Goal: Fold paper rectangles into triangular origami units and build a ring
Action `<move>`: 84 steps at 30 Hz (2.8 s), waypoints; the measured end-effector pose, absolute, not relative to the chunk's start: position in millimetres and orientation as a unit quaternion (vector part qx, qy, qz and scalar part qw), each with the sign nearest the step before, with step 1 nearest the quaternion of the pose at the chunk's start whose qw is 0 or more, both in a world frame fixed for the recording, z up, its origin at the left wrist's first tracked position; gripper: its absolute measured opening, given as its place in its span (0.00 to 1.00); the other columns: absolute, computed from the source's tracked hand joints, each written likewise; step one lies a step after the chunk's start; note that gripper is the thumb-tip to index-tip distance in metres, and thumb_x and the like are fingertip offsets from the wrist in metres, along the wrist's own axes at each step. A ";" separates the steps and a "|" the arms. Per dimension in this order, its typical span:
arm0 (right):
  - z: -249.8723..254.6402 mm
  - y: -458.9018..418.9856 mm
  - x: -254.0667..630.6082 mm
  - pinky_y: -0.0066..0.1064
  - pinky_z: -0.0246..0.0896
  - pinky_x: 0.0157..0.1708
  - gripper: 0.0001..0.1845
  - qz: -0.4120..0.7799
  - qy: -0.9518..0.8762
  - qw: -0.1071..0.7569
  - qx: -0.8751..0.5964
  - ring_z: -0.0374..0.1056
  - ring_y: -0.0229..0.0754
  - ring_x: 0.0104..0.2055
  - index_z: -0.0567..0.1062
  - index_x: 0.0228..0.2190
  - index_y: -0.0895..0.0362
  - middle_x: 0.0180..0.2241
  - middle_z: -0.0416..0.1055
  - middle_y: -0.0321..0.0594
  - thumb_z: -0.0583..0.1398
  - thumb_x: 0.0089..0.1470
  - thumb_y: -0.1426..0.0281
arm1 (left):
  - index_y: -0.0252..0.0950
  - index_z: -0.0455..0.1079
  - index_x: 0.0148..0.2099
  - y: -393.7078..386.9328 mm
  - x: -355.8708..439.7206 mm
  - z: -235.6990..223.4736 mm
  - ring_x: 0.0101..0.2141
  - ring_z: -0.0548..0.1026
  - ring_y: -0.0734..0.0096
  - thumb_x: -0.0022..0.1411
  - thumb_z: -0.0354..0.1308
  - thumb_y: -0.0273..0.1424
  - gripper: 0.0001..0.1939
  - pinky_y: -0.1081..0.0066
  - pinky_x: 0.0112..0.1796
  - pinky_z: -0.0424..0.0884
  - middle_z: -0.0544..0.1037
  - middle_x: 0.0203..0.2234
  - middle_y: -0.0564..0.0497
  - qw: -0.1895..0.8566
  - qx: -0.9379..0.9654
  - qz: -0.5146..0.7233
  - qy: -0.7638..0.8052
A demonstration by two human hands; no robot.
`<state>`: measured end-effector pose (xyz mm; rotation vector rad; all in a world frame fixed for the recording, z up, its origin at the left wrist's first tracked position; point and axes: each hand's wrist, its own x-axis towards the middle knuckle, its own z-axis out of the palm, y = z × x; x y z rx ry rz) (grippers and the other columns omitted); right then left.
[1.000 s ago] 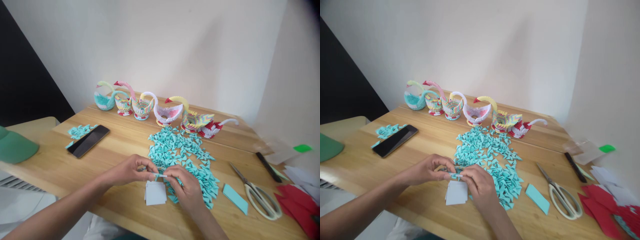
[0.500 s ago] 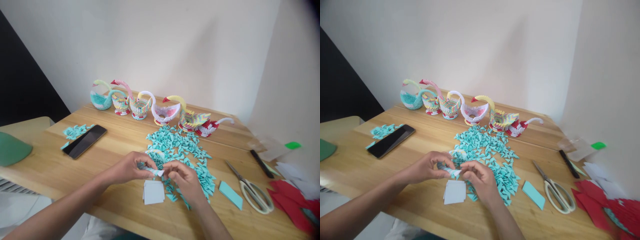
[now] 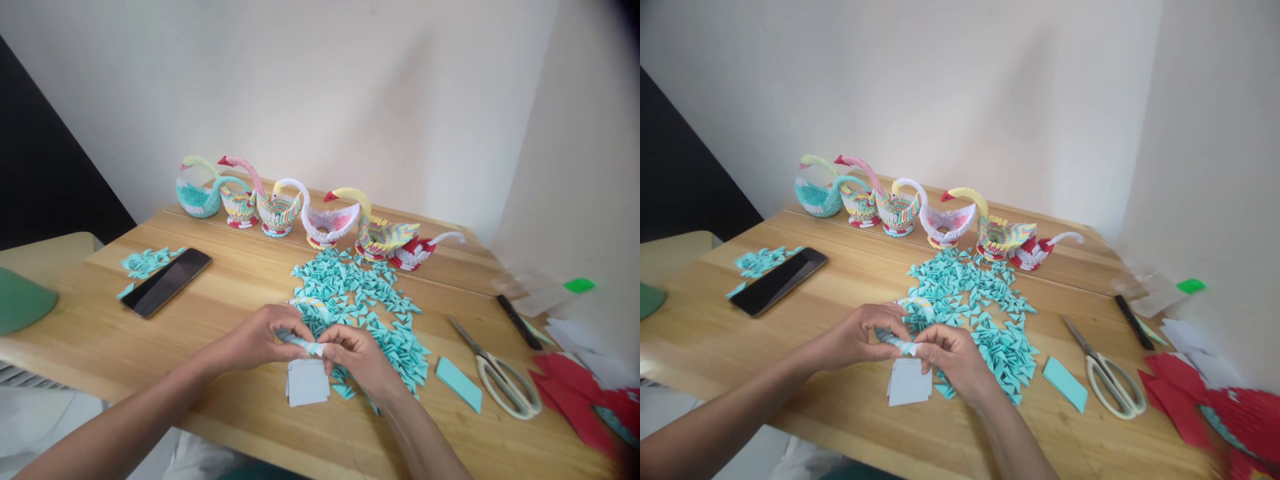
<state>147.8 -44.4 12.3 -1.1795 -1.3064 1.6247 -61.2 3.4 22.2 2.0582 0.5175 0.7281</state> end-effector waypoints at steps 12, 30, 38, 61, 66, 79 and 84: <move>4.7 -42.5 141.8 0.26 0.57 0.24 0.16 0.590 -0.533 0.385 -0.469 0.65 0.35 0.21 0.74 0.28 0.58 0.18 0.71 0.33 0.64 0.49 0.56 | 0.33 0.76 0.37 8.3 -59.9 13.6 0.32 0.75 0.68 0.60 0.60 0.38 0.12 0.67 0.42 0.67 0.79 0.28 0.47 0.412 0.830 0.305 0.220; -4.6 -35.6 144.7 0.34 0.58 0.34 0.11 0.020 -0.898 0.197 -0.394 0.66 0.43 0.36 0.77 0.39 0.54 0.35 0.76 0.40 0.57 0.58 0.77 | 0.35 0.75 0.38 20.7 -71.7 7.6 0.34 0.75 0.66 0.62 0.58 0.33 0.08 0.63 0.45 0.65 0.81 0.31 0.47 0.205 0.862 0.372 0.277; -14.6 -33.8 135.0 0.37 0.57 0.35 0.14 -0.011 -0.891 0.134 -0.433 0.67 0.46 0.37 0.75 0.45 0.53 0.33 0.75 0.41 0.59 0.57 0.76 | 0.35 0.75 0.40 20.7 -73.7 6.6 0.36 0.76 0.65 0.62 0.57 0.34 0.09 0.61 0.48 0.65 0.80 0.32 0.47 0.214 0.853 0.388 0.276; 13.1 -51.5 151.1 0.31 0.65 0.34 0.06 0.378 -0.626 0.480 -0.485 0.71 0.42 0.33 0.76 0.33 0.54 0.31 0.76 0.40 0.62 0.54 0.65 | 0.33 0.78 0.37 5.2 -64.0 14.9 0.28 0.71 0.72 0.60 0.58 0.43 0.18 0.75 0.30 0.65 0.78 0.27 0.47 0.504 0.733 0.361 0.280; 14.1 -47.9 150.7 0.33 0.65 0.37 0.03 0.318 -0.667 0.509 -0.441 0.69 0.42 0.37 0.77 0.33 0.52 0.32 0.74 0.39 0.62 0.54 0.71 | 0.32 0.78 0.38 5.5 -64.6 16.3 0.27 0.70 0.72 0.61 0.57 0.44 0.19 0.74 0.30 0.64 0.77 0.26 0.47 0.493 0.748 0.362 0.259; 13.1 -49.4 148.3 0.28 0.61 0.32 0.04 0.396 -0.640 0.469 -0.462 0.66 0.39 0.32 0.74 0.31 0.54 0.30 0.70 0.37 0.60 0.56 0.67 | 0.32 0.78 0.39 4.3 -65.7 19.6 0.28 0.70 0.73 0.62 0.57 0.41 0.17 0.75 0.30 0.64 0.75 0.25 0.48 0.504 0.750 0.359 0.235; 12.9 -49.2 148.5 0.28 0.60 0.34 0.03 0.400 -0.636 0.470 -0.463 0.66 0.38 0.33 0.74 0.31 0.53 0.30 0.70 0.36 0.61 0.55 0.67 | 0.32 0.78 0.39 4.0 -65.9 19.5 0.27 0.70 0.73 0.62 0.57 0.41 0.17 0.75 0.30 0.63 0.75 0.25 0.48 0.507 0.750 0.358 0.229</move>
